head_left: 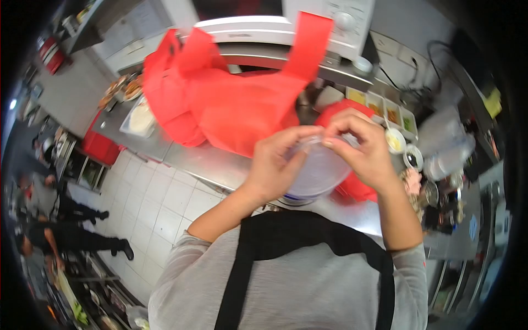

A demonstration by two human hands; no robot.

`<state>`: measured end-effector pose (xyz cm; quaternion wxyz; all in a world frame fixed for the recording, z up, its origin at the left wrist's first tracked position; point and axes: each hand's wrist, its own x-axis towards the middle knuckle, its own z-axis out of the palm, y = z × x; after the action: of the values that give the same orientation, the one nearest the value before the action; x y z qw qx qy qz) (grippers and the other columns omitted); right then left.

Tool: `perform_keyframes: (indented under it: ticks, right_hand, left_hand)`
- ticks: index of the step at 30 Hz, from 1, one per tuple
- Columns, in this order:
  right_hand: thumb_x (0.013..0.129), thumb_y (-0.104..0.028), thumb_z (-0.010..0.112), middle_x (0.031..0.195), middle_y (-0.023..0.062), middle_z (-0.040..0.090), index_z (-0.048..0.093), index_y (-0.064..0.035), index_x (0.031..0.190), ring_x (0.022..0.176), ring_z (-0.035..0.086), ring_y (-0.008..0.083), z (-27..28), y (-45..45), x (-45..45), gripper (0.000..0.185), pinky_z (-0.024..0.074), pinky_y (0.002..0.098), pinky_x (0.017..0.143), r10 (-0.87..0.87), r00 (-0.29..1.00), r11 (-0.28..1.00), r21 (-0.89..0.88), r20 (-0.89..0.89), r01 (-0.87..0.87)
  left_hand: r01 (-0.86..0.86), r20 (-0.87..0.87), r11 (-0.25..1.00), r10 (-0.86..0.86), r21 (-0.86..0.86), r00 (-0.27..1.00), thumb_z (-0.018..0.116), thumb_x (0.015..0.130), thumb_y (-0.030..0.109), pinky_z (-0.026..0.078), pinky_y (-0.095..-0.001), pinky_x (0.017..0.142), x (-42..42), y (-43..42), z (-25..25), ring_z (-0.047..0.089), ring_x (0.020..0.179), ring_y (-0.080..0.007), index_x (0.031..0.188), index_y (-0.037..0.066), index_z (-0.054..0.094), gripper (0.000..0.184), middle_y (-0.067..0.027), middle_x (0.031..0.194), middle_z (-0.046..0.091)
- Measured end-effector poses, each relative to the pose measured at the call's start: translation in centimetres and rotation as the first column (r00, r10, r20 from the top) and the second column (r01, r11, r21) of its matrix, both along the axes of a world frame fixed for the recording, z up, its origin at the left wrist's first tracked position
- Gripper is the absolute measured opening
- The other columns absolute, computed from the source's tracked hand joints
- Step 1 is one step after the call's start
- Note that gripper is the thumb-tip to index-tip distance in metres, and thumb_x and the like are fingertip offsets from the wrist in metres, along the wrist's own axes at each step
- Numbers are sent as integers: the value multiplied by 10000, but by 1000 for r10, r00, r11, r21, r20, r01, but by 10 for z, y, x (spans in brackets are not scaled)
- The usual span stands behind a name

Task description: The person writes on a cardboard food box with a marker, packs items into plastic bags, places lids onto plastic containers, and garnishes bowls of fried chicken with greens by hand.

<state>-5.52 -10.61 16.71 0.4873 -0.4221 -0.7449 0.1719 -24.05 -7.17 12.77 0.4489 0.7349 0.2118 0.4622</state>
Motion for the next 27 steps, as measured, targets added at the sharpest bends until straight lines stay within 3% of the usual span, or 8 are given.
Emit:
perform_keyframes:
  ticks: [3, 5, 9, 12, 15, 22, 25, 27]
  right_hand:
    - [692, -19, 682, 852, 89, 560, 618, -46, 777, 793, 556, 245, 15, -9, -8, 110, 454, 302, 696, -6, 980, 989, 145, 199, -24]
    - [657, -76, 703, 871, 76, 544, 607, -57, 752, 841, 541, 278, 19, -13, -15, 136, 438, 386, 767, -62, 906, 928, 359, 418, -103]
    - [630, -148, 711, 880, 69, 527, 599, -76, 745, 875, 528, 286, 15, -28, -23, 177, 383, 487, 832, -100, 845, 866, 465, 526, -186]
    - [632, -153, 711, 905, 70, 526, 592, -78, 779, 884, 532, 262, 10, -36, -22, 203, 355, 517, 857, -127, 791, 810, 523, 599, -266]
    - [642, -155, 708, 915, 61, 530, 589, -78, 786, 901, 535, 256, 8, -47, -22, 202, 357, 530, 855, -126, 767, 807, 515, 629, -290]
    - [610, -167, 693, 935, 43, 561, 589, -103, 717, 953, 555, 252, 13, -72, -10, 162, 371, 526, 883, 37, 743, 825, 399, 668, -400]
    - [609, -176, 689, 946, 31, 599, 586, -136, 674, 980, 572, 257, 31, -88, 6, 128, 401, 499, 884, 201, 749, 916, 149, 632, -372]
    - [777, -220, 636, 889, 97, 640, 420, -124, 563, 838, 619, 283, 31, -95, 27, 319, 470, 469, 804, 91, 976, 974, 187, 196, -128]
  left_hand:
    - [87, -57, 993, -92, -84, 994, 556, 876, 24, 449, -251, 810, -14, -6, 12, 565, 934, -93, 1098, -13, 576, 226, -54, 1022, 612]
    - [322, 139, 923, -298, -211, 944, 572, 883, 58, 444, -244, 784, -17, 0, 6, 561, 914, -84, 1031, -4, 586, 161, -41, 978, 604]
    - [432, 143, 864, -408, -258, 902, 581, 884, 62, 465, -237, 750, -27, -3, 1, 572, 835, -78, 944, -2, 592, 88, -19, 876, 613]
    - [342, -15, 918, -352, -200, 936, 582, 856, 52, 472, -247, 678, -32, -17, 8, 576, 767, -96, 889, 14, 581, 50, -33, 824, 605]
    - [121, -215, 983, -89, 140, 973, 577, 807, 50, 457, -279, 593, -31, -33, 19, 558, 674, -147, 825, 29, 540, 46, -57, 762, 566]
    - [-203, -82, 906, 250, 372, 965, 566, 780, 43, 437, -291, 589, -33, -21, 12, 525, 653, -170, 828, 49, 503, 80, -54, 734, 515]
    - [-460, -24, 856, 479, 235, 878, 529, 817, 37, 450, -250, 652, -66, 11, 8, 504, 701, -86, 891, 64, 532, 79, 11, 762, 504]
    - [-424, 179, 906, 416, 4, 891, 502, 902, 116, 433, -228, 624, -106, 33, 4, 494, 698, -60, 886, 80, 531, 49, 37, 764, 503]
